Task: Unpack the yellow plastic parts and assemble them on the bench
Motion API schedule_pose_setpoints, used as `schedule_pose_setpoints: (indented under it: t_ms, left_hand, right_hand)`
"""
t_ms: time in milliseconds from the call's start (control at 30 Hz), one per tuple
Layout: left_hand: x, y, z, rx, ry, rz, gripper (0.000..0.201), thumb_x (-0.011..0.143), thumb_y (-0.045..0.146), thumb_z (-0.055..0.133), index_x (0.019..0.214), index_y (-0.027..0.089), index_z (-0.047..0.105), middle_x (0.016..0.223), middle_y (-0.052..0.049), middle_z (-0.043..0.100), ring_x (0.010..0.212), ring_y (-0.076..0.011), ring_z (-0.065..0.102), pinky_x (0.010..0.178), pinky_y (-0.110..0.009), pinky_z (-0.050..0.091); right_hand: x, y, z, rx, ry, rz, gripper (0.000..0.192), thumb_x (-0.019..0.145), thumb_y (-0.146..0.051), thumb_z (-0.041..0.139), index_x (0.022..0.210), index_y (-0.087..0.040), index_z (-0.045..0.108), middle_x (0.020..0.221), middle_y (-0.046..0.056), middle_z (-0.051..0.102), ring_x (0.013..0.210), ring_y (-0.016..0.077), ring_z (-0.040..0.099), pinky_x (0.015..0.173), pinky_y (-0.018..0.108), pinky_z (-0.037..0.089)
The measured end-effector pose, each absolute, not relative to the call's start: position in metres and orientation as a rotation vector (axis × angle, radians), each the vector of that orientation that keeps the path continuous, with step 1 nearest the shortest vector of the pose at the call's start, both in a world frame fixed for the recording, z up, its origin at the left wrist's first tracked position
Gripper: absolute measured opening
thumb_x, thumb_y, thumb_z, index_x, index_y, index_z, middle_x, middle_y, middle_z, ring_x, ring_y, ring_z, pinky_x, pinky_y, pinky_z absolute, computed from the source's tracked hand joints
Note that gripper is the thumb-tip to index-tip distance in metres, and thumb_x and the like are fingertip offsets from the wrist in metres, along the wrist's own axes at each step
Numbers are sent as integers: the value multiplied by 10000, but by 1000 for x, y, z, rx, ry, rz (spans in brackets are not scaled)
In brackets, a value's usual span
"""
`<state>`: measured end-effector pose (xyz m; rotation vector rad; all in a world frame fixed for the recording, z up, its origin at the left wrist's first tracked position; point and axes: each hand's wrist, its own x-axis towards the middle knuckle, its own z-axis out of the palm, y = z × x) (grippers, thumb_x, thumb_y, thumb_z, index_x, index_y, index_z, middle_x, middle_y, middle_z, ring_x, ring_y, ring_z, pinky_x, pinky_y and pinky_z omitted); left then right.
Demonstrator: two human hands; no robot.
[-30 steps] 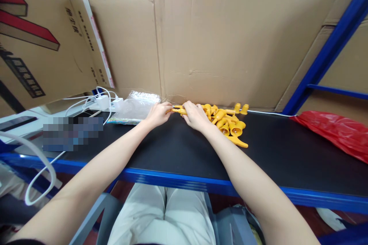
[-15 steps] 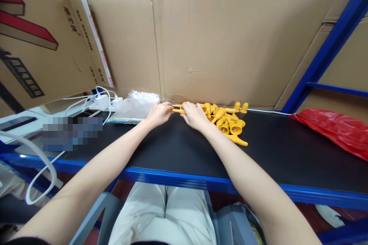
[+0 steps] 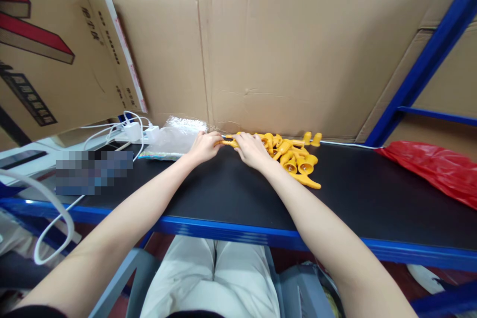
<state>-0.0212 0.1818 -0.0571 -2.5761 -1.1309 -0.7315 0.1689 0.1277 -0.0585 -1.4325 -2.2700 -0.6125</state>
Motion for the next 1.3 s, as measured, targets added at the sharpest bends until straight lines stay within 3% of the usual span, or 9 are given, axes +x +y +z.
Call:
schedule_pose_setpoints:
  t_ms: [233, 367, 500, 733, 867, 1067, 1300]
  left_hand:
    - [-22, 182, -57, -2582, -1129, -751, 217, 905, 246, 463, 963, 188, 664, 1030, -53, 667, 915, -215, 622, 824, -364, 326]
    - [-22, 183, -57, -2582, -1119, -745, 211, 900, 244, 470, 960, 187, 664, 1036, -48, 669, 929, -218, 622, 826, -364, 327]
    - [-22, 183, -58, -2580, -1137, -748, 218, 906, 251, 464, 973, 193, 663, 1042, -51, 669, 930, -212, 622, 839, -362, 327]
    - [-23, 183, -57, -2571, -1139, -753, 213, 904, 258, 471, 964, 186, 662, 1028, -39, 675, 922, -218, 626, 828, -367, 340]
    - [-24, 183, -56, -2578, -1166, -713, 202, 895, 254, 490, 960, 186, 669, 1020, -45, 671, 933, -221, 616, 845, -375, 347]
    - [-30, 186, -55, -2411, -1218, -730, 223, 884, 219, 486, 928, 200, 704, 1190, -97, 576, 1083, -267, 516, 894, -424, 345]
    - [-41, 204, -56, -2386, -1479, -736, 301, 865, 153, 459, 1037, 232, 693, 963, -89, 660, 963, -245, 596, 901, -409, 361]
  right_hand:
    - [169, 129, -61, -1398, -2218, -592, 378, 912, -322, 463, 1236, -133, 505, 1170, 150, 605, 1074, 278, 547, 879, 402, 357]
    - [168, 131, -64, -1417, -2227, -553, 358, 935, -260, 393, 1257, -135, 489, 1185, 144, 617, 1094, 278, 550, 903, 425, 320]
    - [170, 129, -60, -1391, -2239, -608, 325, 899, -228, 436, 1202, -148, 523, 1153, 139, 619, 1022, 269, 564, 866, 397, 323]
    - [169, 130, -62, -1409, -2171, -570, 362, 933, -335, 407, 1219, -142, 518, 1163, 141, 621, 1058, 262, 561, 892, 393, 328]
    - [169, 132, -64, -1458, -2226, -542, 294, 934, -285, 397, 1130, -160, 576, 1124, 122, 648, 1030, 256, 575, 894, 398, 312]
    - [174, 130, -60, -1512, -2258, -612, 266, 901, -259, 463, 1113, -156, 586, 1084, 126, 635, 1010, 260, 563, 860, 379, 309]
    - [172, 129, -60, -1554, -2260, -606, 259, 907, -259, 470, 1113, -159, 590, 1104, 129, 630, 1043, 259, 552, 866, 379, 305]
